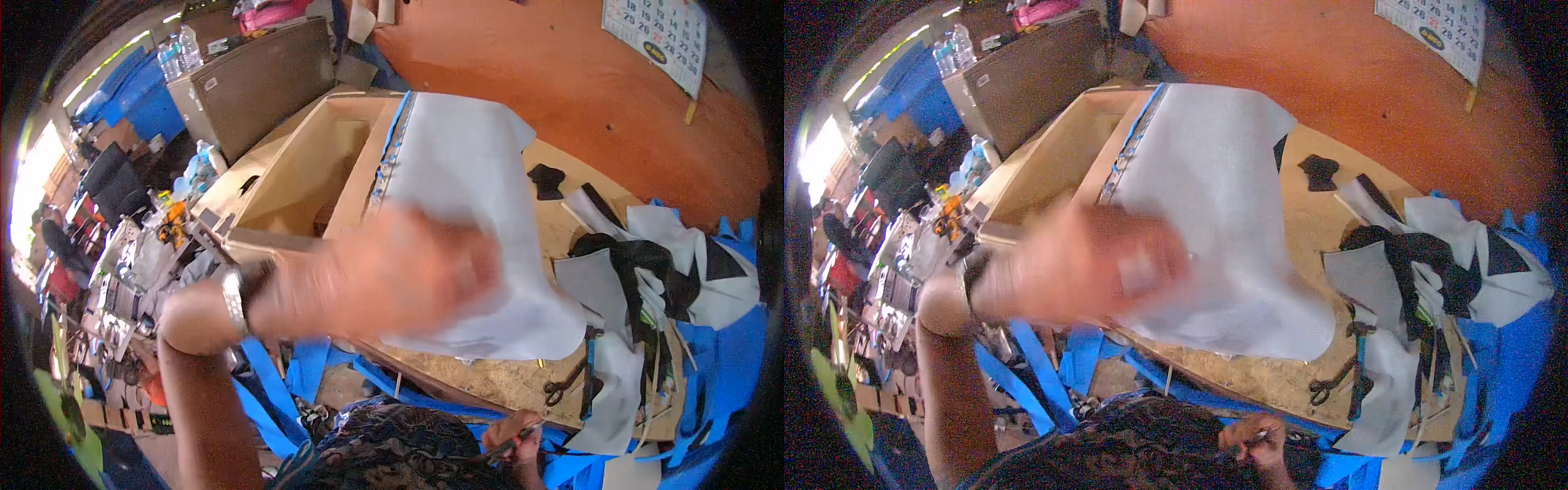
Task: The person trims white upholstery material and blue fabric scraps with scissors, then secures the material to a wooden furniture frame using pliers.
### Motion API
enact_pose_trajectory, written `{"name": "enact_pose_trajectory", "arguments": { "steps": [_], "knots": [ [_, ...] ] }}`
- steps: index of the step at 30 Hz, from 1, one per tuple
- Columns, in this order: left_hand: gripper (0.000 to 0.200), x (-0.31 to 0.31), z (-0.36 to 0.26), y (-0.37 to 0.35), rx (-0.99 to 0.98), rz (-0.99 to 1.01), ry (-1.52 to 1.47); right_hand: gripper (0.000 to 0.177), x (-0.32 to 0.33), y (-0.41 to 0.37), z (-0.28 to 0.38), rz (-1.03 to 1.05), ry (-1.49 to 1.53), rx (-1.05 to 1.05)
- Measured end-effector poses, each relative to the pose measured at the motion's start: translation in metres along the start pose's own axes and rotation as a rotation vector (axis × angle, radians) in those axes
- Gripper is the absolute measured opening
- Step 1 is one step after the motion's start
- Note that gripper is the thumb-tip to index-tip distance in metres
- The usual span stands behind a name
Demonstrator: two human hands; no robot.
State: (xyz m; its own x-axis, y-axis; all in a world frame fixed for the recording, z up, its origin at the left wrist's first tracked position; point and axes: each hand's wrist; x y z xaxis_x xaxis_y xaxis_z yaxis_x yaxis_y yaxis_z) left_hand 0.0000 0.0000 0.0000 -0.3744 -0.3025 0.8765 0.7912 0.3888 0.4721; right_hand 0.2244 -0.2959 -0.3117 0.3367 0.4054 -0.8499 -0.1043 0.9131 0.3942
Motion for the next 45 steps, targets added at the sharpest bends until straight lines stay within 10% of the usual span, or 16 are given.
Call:
{"name": "enact_pose_trajectory", "arguments": {
  "steps": [7,12,17,20,22,27,33,45],
  "knots": [
    [0.040,-0.056,0.130,0.026,0.116,0.412,0.077,0.048,-0.090,0.092,-0.022,-0.394,-0.263,0.047],
    [0.032,-0.083,0.150,0.024,-0.115,0.200,0.003,0.043,-0.119,0.127,-0.011,-0.435,-0.215,0.142],
    [0.024,-0.091,0.161,0.018,-0.146,0.075,-0.181,0.030,-0.165,0.214,0.053,-0.457,-1.153,0.399],
    [0.019,-0.083,0.174,0.022,0.033,0.040,-0.455,0.016,-0.198,0.305,0.068,-0.340,-1.740,0.034],
    [0.021,-0.051,0.180,0.027,0.326,0.096,-0.605,0.023,-0.181,0.352,0.079,0.117,-2.220,-0.099],
    [0.059,-0.104,0.222,0.003,0.202,-0.101,0.105,0.032,-0.147,0.406,0.058,0.435,-2.615,-0.238],
    [0.064,-0.111,0.210,-0.003,0.242,0.268,0.128,0.040,-0.138,0.421,0.066,0.759,-2.643,-0.310],
    [0.066,-0.110,0.209,0.006,0.202,0.518,0.181,0.039,-0.153,0.417,0.056,0.662,-2.623,-0.373]
  ]
}}
Point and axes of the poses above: each hand's wrist, its own y-axis towards the middle knuckle, its own x-axis out of the back of the hand, z = x × y, and after that the axes turned 15 degrees about y, right-handed
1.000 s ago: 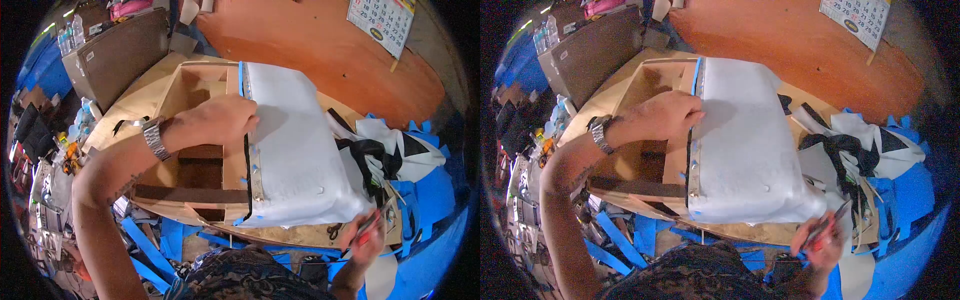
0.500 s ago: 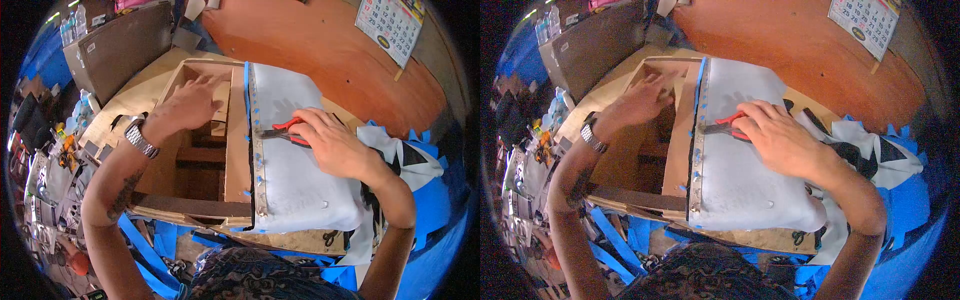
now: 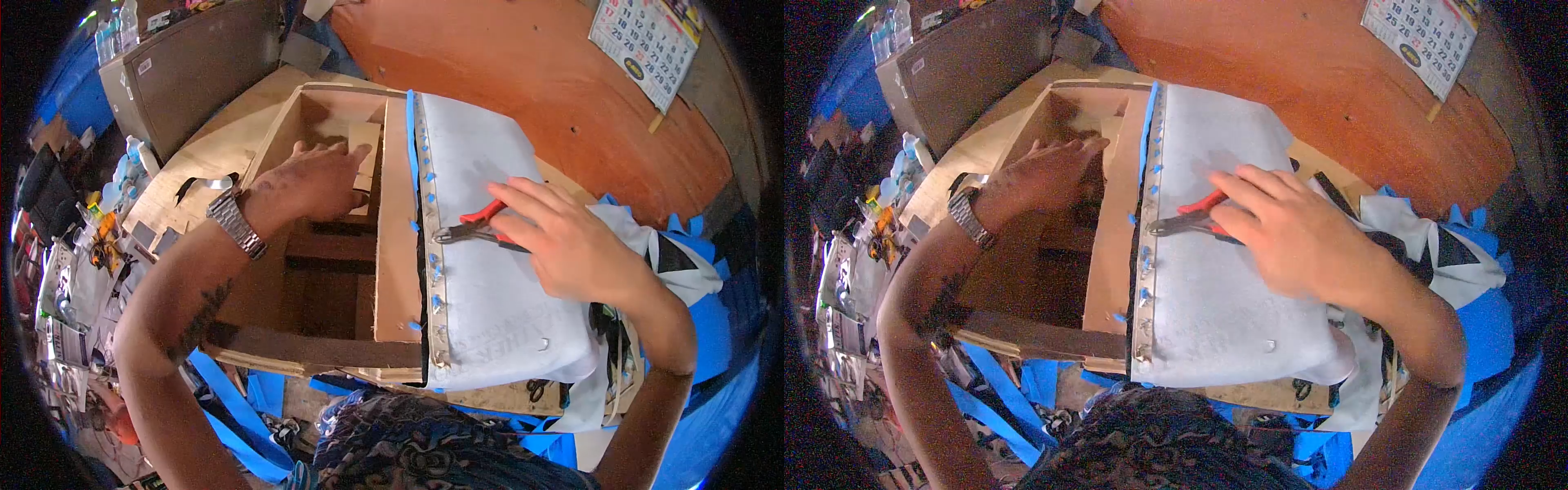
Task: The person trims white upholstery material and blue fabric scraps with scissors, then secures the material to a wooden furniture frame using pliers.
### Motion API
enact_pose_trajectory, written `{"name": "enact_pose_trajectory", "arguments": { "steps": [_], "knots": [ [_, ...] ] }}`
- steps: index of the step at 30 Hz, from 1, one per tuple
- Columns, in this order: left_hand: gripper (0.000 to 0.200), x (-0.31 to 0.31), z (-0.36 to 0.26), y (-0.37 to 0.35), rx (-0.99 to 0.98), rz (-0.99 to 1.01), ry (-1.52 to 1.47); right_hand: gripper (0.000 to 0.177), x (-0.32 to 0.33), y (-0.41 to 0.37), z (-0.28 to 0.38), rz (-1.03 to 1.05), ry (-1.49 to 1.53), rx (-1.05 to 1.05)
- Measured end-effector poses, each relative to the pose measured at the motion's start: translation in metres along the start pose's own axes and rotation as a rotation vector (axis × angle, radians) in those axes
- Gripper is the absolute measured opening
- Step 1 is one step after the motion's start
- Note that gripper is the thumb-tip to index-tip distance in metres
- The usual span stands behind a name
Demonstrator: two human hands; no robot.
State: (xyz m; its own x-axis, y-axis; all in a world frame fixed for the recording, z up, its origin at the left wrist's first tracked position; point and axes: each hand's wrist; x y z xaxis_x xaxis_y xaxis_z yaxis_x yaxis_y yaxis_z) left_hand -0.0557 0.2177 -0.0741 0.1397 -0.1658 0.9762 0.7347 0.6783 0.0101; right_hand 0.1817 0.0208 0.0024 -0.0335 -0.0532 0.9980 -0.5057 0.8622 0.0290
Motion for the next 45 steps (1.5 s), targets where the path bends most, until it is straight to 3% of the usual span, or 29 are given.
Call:
{"name": "enact_pose_trajectory", "arguments": {
  "steps": [6,9,12,15,18,19,22,23,26,27,29,36,39,42,45],
  "knots": [
    [0.059,-0.005,0.004,0.001,-0.007,0.019,0.021,0.026,-0.012,0.007,0.002,-0.103,-0.098,0.048],
    [0.058,-0.005,0.003,0.000,0.006,0.009,0.041,0.025,0.005,0.021,0.012,0.155,0.016,-0.052],
    [0.057,-0.016,0.008,0.000,-0.007,-0.085,0.021,0.021,0.011,0.041,-0.010,0.264,0.293,-0.131],
    [0.056,-0.017,0.012,0.006,-0.016,-0.052,0.015,0.018,0.025,0.090,-0.060,0.675,1.034,-0.478],
    [0.057,-0.014,0.015,0.006,0.010,0.008,0.039,0.017,0.032,0.088,-0.052,0.568,0.924,-0.375],
    [0.058,-0.007,0.013,0.001,0.019,0.025,0.031,0.016,0.032,0.077,-0.049,0.430,0.724,-0.233],
    [0.056,-0.006,0.010,-0.004,0.029,-0.004,-0.049,0.012,0.018,0.051,-0.032,-0.387,0.320,0.037],
    [0.054,-0.006,0.010,-0.004,0.032,-0.032,-0.082,0.021,0.015,0.041,-0.032,-0.314,0.291,0.097],
    [0.054,-0.001,0.008,-0.008,0.033,0.001,-0.076,0.025,0.008,0.017,-0.013,-0.079,-0.058,0.266],
    [0.057,0.002,0.008,-0.007,0.030,0.057,-0.046,0.027,0.000,0.012,-0.011,-0.008,-0.015,0.187],
    [0.065,0.006,0.008,-0.003,0.021,0.169,0.014,0.026,0.004,0.006,-0.006,-0.023,-0.065,0.171],
    [0.067,0.014,0.004,-0.005,0.057,0.242,0.016,0.021,-0.001,0.004,0.010,-0.091,-0.198,0.177],
    [0.064,0.004,0.011,-0.006,0.031,0.142,-0.022,0.018,0.003,0.006,0.013,0.002,-0.148,0.151],
    [0.063,-0.002,0.013,-0.004,0.022,0.046,-0.095,0.018,0.006,0.014,0.001,0.185,0.215,0.040],
    [0.064,-0.009,0.014,0.000,0.036,0.048,-0.089,0.021,0.022,0.050,-0.024,0.528,0.506,-0.148]
  ]
}}
Point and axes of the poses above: each hand's wrist, its own y-axis towards the middle knuckle, its own x-axis out of the back of the hand, z = x × y, and after that the axes turned 15 degrees about y, right-handed
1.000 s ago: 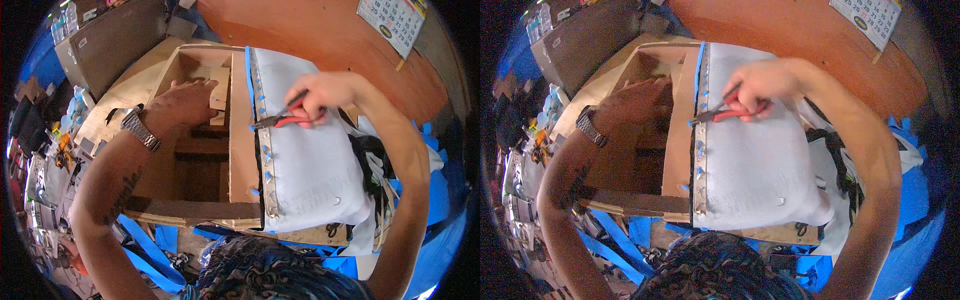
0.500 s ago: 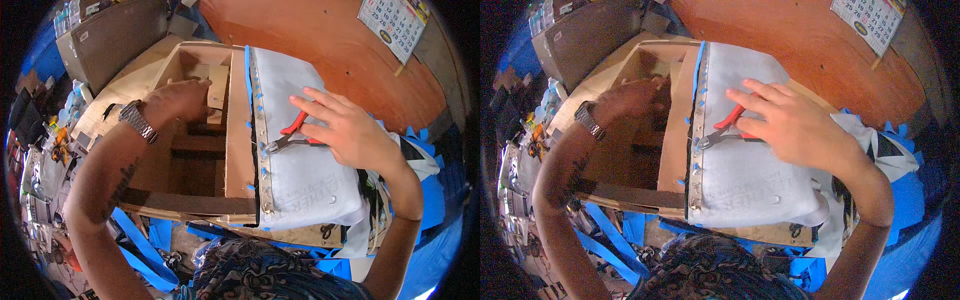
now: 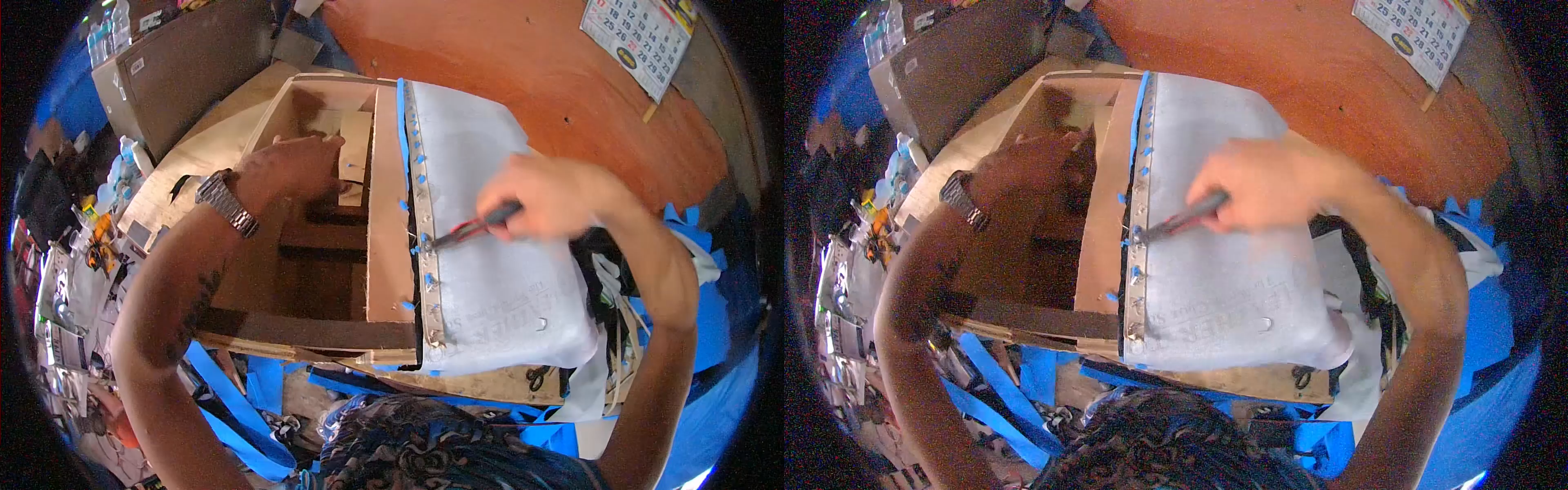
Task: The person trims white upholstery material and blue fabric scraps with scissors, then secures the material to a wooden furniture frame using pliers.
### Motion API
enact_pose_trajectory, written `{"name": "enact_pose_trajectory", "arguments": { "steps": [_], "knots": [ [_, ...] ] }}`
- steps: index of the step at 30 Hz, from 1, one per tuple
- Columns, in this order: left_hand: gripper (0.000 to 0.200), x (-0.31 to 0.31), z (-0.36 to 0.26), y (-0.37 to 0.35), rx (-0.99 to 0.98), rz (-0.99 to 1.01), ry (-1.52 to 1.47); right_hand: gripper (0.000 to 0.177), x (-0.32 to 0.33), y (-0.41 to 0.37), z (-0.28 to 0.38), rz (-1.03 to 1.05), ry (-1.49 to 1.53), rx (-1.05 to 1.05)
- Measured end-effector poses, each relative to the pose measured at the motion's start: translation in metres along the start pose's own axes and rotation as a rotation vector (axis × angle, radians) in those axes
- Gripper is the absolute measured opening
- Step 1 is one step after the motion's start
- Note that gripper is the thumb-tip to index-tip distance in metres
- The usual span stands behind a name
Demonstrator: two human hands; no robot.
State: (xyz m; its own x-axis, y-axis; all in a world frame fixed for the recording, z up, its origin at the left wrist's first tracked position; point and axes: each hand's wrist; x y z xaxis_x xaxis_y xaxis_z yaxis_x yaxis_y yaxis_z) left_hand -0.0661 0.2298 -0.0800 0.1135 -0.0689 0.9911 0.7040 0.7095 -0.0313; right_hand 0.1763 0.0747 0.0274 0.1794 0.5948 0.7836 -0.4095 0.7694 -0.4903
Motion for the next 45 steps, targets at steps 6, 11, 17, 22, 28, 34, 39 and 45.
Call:
{"name": "enact_pose_trajectory", "arguments": {
  "steps": [6,11,17,22,28,34,39,45],
  "knots": [
    [0.065,0.007,-0.004,-0.005,0.011,0.038,0.043,0.012,0.034,0.059,-0.060,0.402,1.223,-0.149],
    [0.065,-0.005,0.004,0.002,0.017,-0.008,0.075,0.021,-0.004,-0.001,-0.001,-0.382,-0.016,0.365],
    [0.059,-0.003,0.002,0.002,0.018,0.040,0.072,0.024,-0.050,-0.021,-0.003,-0.558,-0.752,0.282],
    [0.058,-0.001,-0.003,-0.003,0.037,0.006,0.067,0.027,-0.052,-0.018,-0.011,-0.600,-0.782,0.291],
    [0.061,-0.013,0.006,0.012,0.004,0.054,-0.014,0.020,-0.050,-0.013,-0.007,-0.534,-0.740,0.232],
    [0.058,0.000,-0.005,-0.012,-0.051,-0.076,-0.009,0.022,0.002,0.016,-0.016,-0.025,0.075,0.045],
    [0.044,-0.009,0.007,0.012,-0.051,0.007,-0.030,0.010,0.042,0.053,-0.049,0.299,0.959,-0.137],
    [0.034,-0.001,-0.002,0.006,0.036,-0.001,-0.114,0.013,-0.014,-0.018,0.027,-0.605,-0.510,0.214]
  ]
}}
Point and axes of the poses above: each hand's wrist, its own y-axis towards the middle knuckle, its own x-axis out of the back of the hand, z = x × y, and after that the axes turned 15 degrees about y, right-handed
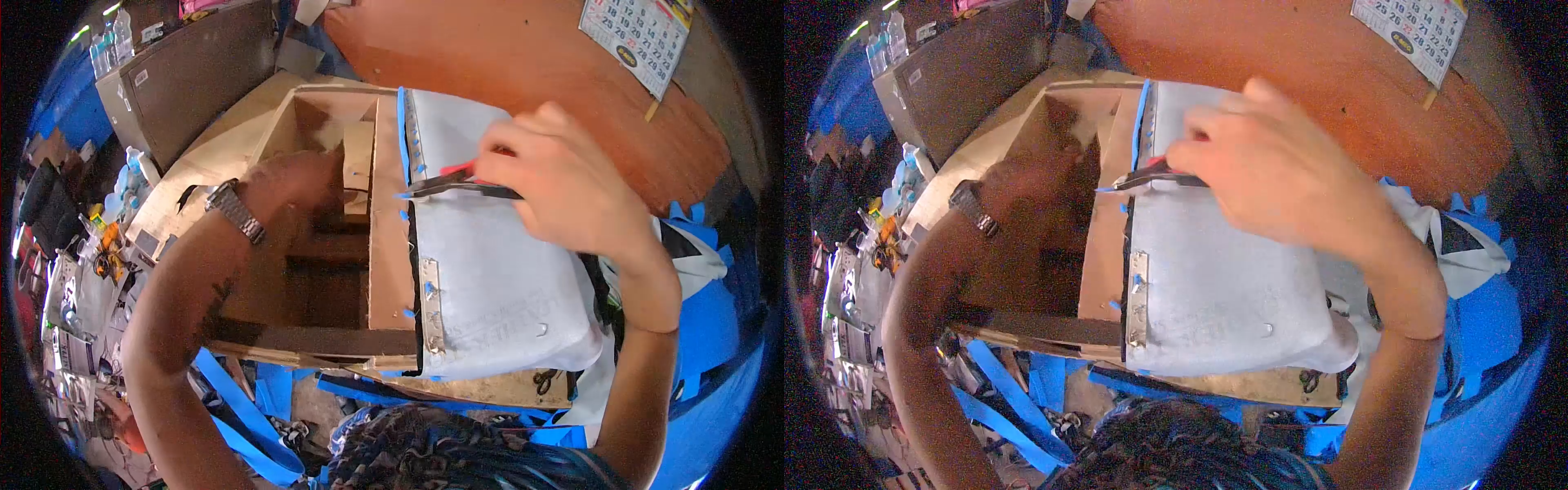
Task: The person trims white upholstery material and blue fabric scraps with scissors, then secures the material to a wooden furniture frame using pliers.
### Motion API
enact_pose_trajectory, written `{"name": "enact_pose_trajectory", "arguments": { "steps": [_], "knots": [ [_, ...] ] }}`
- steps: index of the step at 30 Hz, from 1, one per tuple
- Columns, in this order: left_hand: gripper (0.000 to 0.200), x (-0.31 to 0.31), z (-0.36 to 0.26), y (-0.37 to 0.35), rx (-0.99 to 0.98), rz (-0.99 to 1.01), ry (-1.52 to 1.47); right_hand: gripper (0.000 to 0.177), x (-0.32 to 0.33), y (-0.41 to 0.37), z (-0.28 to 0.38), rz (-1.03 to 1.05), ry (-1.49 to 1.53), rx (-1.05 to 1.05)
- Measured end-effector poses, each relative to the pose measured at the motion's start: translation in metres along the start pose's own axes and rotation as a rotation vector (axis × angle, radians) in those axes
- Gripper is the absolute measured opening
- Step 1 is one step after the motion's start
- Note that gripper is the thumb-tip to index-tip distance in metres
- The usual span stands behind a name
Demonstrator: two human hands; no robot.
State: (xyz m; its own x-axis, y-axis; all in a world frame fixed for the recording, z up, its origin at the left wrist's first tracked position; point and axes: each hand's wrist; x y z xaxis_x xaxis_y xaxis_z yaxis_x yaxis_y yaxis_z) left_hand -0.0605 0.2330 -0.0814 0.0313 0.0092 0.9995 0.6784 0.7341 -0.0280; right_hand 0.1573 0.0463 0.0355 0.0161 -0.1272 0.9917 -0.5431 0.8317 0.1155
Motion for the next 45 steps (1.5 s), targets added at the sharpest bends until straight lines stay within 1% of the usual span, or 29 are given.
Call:
{"name": "enact_pose_trajectory", "arguments": {
  "steps": [1,3,4,5,8,9,11,12,14,17,18,20,23,25,26,29,31,32,34,38,43,45],
  "knots": [
    [0.033,-0.012,0.008,0.011,-0.017,-0.043,0.012,0.014,0.010,-0.010,0.015,-0.080,-0.199,0.037],
    [0.041,-0.027,0.022,0.022,-0.046,-0.067,0.065,0.015,0.012,-0.028,0.025,-0.300,-0.257,-0.077],
    [0.050,-0.023,0.023,0.017,-0.062,-0.038,0.104,0.016,0.014,-0.039,0.028,-0.411,-0.288,-0.134],
    [0.060,-0.019,0.022,0.013,-0.078,-0.010,0.141,0.019,0.019,-0.050,0.031,-0.418,-0.075,-0.277],
    [0.034,0.008,0.001,-0.008,-0.084,0.102,0.266,0.019,-0.001,-0.061,0.019,-0.215,-0.189,-0.064],
    [0.035,0.002,0.006,-0.007,-0.101,0.050,0.264,0.017,-0.012,-0.058,0.016,-0.151,-0.149,0.055],
    [0.037,-0.013,0.018,-0.001,-0.140,-0.057,0.262,0.018,-0.028,-0.054,0.016,-0.110,-0.186,0.145],
    [0.037,-0.006,0.011,-0.006,-0.092,-0.010,0.282,0.018,-0.033,-0.054,0.018,-0.090,-0.205,0.189],
    [0.037,0.013,-0.009,-0.018,0.004,0.084,0.320,0.019,-0.036,-0.054,0.020,-0.092,-0.215,0.156],
    [0.040,0.013,-0.007,-0.017,-0.024,0.063,0.268,0.017,-0.038,-0.053,0.024,-0.096,-0.250,0.125],
    [0.043,0.014,-0.007,-0.019,-0.023,0.059,0.225,0.016,-0.039,-0.053,0.025,-0.105,-0.233,0.132],
    [0.062,0.021,-0.007,-0.025,0.012,0.066,0.066,0.015,-0.039,-0.051,0.024,-0.107,-0.219,0.145],
    [0.062,0.013,0.001,-0.020,-0.021,0.044,0.067,0.016,-0.038,-0.051,0.021,-0.089,-0.215,0.151],
    [0.062,0.014,0.001,-0.020,0.007,0.078,0.042,0.016,-0.039,-0.052,0.024,-0.086,-0.193,0.150],
    [0.062,0.014,0.002,-0.020,0.019,0.095,0.029,0.016,-0.039,-0.051,0.028,-0.059,-0.227,0.134],
    [0.062,-0.039,0.033,0.025,-0.178,-0.075,0.137,0.016,-0.037,-0.055,0.040,0.015,-0.277,0.062],
    [0.062,-0.035,0.024,0.027,-0.133,-0.006,0.121,0.017,-0.037,-0.062,0.046,0.060,-0.245,-0.003],
    [0.062,-0.034,0.021,0.028,-0.112,0.028,0.113,0.018,-0.036,-0.061,0.048,0.053,-0.266,0.014],
    [0.061,-0.029,0.022,0.020,-0.129,-0.024,0.094,0.021,-0.035,-0.060,0.051,0.043,-0.308,0.048],
    [0.060,-0.038,0.028,0.024,-0.170,-0.114,0.074,0.023,-0.038,-0.063,0.058,0.049,-0.325,-0.034],
    [0.052,-0.037,0.020,0.030,-0.161,-0.058,0.046,0.025,-0.038,-0.058,0.060,0.091,-0.389,-0.033],
    [0.050,-0.036,0.020,0.030,-0.152,-0.053,0.041,0.025,-0.033,-0.061,0.058,0.128,-0.336,-0.049]
  ]
}}
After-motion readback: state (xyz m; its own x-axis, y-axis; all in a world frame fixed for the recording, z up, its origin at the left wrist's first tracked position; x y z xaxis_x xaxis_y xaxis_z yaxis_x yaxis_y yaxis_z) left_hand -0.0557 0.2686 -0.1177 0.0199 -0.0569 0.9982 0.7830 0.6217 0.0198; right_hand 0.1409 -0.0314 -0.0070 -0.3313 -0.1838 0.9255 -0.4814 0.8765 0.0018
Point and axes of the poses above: each hand's wrist, its own y-axis towards the middle knuckle, its own x-axis out of the back of the hand, z = x × y, and after that the axes turned 15 degrees about y, right-handed
